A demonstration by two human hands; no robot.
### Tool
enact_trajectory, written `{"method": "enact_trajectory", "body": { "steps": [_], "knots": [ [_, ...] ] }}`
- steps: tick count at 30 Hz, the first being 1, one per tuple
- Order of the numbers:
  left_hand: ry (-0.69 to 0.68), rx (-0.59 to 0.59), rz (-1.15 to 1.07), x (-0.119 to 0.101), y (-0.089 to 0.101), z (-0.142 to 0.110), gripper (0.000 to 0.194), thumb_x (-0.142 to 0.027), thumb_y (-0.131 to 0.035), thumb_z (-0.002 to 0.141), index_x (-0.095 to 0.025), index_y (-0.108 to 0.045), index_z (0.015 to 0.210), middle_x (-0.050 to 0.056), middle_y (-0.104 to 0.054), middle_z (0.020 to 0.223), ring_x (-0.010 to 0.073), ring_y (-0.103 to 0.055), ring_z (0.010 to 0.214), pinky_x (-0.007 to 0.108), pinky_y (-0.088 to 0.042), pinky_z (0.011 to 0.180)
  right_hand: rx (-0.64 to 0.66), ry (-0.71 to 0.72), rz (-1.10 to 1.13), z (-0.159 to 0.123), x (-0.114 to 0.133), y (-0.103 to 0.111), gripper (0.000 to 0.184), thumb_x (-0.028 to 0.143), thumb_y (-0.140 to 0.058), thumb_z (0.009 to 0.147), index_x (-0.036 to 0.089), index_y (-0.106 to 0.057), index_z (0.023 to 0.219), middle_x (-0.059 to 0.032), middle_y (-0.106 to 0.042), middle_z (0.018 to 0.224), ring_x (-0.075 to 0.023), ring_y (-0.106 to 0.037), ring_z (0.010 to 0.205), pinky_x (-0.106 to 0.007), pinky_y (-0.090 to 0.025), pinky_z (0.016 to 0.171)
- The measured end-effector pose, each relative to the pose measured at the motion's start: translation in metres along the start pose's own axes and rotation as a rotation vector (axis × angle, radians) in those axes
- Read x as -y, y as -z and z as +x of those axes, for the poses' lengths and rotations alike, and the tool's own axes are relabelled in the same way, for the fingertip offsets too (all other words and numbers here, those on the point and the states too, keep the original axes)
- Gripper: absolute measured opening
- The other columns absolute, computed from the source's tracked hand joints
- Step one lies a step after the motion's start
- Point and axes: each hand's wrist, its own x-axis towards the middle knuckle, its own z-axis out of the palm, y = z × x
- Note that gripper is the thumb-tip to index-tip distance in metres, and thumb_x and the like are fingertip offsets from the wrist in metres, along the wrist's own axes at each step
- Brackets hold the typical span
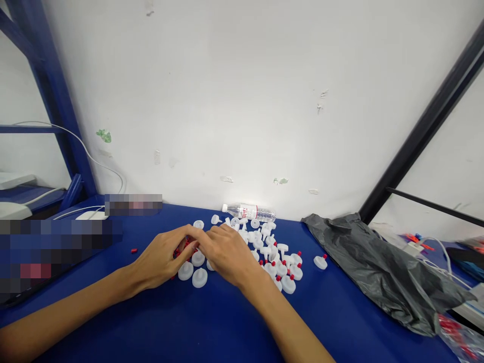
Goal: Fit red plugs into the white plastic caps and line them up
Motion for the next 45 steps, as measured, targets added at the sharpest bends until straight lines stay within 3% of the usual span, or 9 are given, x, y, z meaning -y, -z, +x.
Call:
{"method": "enact_trajectory", "body": {
  "steps": [7,13,18,25,28,30,33,36,45],
  "knots": [
    [-0.056,-0.009,-0.069,-0.004,0.006,-0.001,0.025,-0.034,-0.040,0.100,-0.019,-0.059,0.099,0.001,-0.065,0.082,0.0162,-0.057,0.070,0.029,-0.042,0.068,-0.257,0.034,0.027,0.000,0.010,-0.003,0.027,0.019,-0.052,0.099,0.017,-0.053,0.126,-0.0042,-0.069,0.084,-0.0187,-0.060,0.080,-0.032,-0.046,0.073],
    [0.047,0.025,-0.363,-0.010,-0.004,-0.004,0.030,-0.037,-0.044,0.099,-0.017,-0.061,0.085,-0.003,-0.060,0.065,0.0112,-0.053,0.054,0.023,-0.040,0.053,-0.263,0.040,0.126,0.001,0.015,-0.007,0.037,0.007,-0.050,0.094,0.021,-0.052,0.129,-0.0031,-0.068,0.087,-0.0203,-0.057,0.088,-0.035,-0.049,0.077],
    [0.192,-0.009,-0.705,-0.013,-0.010,-0.003,0.032,-0.044,-0.051,0.095,-0.015,-0.063,0.089,-0.003,-0.057,0.069,0.0097,-0.053,0.050,0.021,-0.046,0.047,-0.296,0.002,0.233,0.001,0.016,-0.009,0.039,0.008,-0.049,0.095,0.023,-0.049,0.131,-0.0038,-0.066,0.096,-0.0194,-0.056,0.092,-0.033,-0.053,0.080],
    [0.242,-0.189,-0.695,-0.016,0.000,0.004,0.018,-0.029,-0.054,0.093,-0.016,-0.062,0.083,-0.003,-0.057,0.068,0.0087,-0.051,0.057,0.018,-0.043,0.051,-0.294,-0.034,0.210,0.002,0.028,-0.015,0.048,0.009,-0.050,0.096,0.027,-0.040,0.139,-0.0111,-0.050,0.133,-0.0220,-0.052,0.122,-0.040,-0.053,0.098],
    [0.271,-0.213,-0.726,-0.016,0.000,0.005,0.024,-0.038,-0.057,0.093,-0.016,-0.061,0.084,-0.003,-0.059,0.068,0.0090,-0.052,0.056,0.019,-0.043,0.051,-0.337,-0.156,0.216,0.002,0.025,-0.013,0.045,0.018,-0.054,0.097,0.025,-0.041,0.139,-0.0137,-0.046,0.136,-0.0227,-0.053,0.124,-0.039,-0.054,0.098],
    [0.290,-0.217,-0.737,-0.015,0.000,0.005,0.028,-0.043,-0.057,0.093,-0.016,-0.060,0.085,-0.002,-0.062,0.070,0.0095,-0.054,0.055,0.019,-0.043,0.051,-0.304,-0.241,0.212,0.002,0.020,-0.012,0.043,0.027,-0.059,0.096,0.023,-0.046,0.136,-0.0126,-0.054,0.128,-0.0235,-0.058,0.118,-0.039,-0.056,0.095],
    [0.268,-0.208,-0.672,-0.013,-0.001,0.004,0.028,-0.044,-0.053,0.095,-0.018,-0.058,0.087,-0.001,-0.065,0.076,0.0119,-0.059,0.061,0.021,-0.044,0.054,-0.237,-0.239,0.205,0.000,0.012,-0.012,0.030,0.031,-0.057,0.097,0.022,-0.055,0.126,-0.0087,-0.064,0.117,-0.0214,-0.065,0.105,-0.034,-0.059,0.085],
    [0.202,-0.184,-0.422,-0.012,0.001,0.003,0.026,-0.042,-0.048,0.098,-0.020,-0.058,0.089,-0.002,-0.066,0.077,0.0137,-0.061,0.067,0.024,-0.043,0.060,-0.257,-0.160,0.186,-0.003,0.007,-0.015,0.024,0.030,-0.055,0.098,0.021,-0.060,0.120,-0.0083,-0.067,0.117,-0.0201,-0.066,0.103,-0.033,-0.058,0.085],
    [0.001,-0.061,0.036,-0.003,0.009,0.003,0.034,-0.039,-0.035,0.103,-0.021,-0.052,0.080,-0.002,-0.057,0.075,0.0162,-0.049,0.072,0.029,-0.033,0.065,-0.298,-0.127,0.176,-0.003,0.012,-0.014,0.031,0.029,-0.059,0.097,0.017,-0.060,0.125,-0.0132,-0.067,0.122,-0.0228,-0.064,0.112,-0.038,-0.055,0.096]
  ]
}}
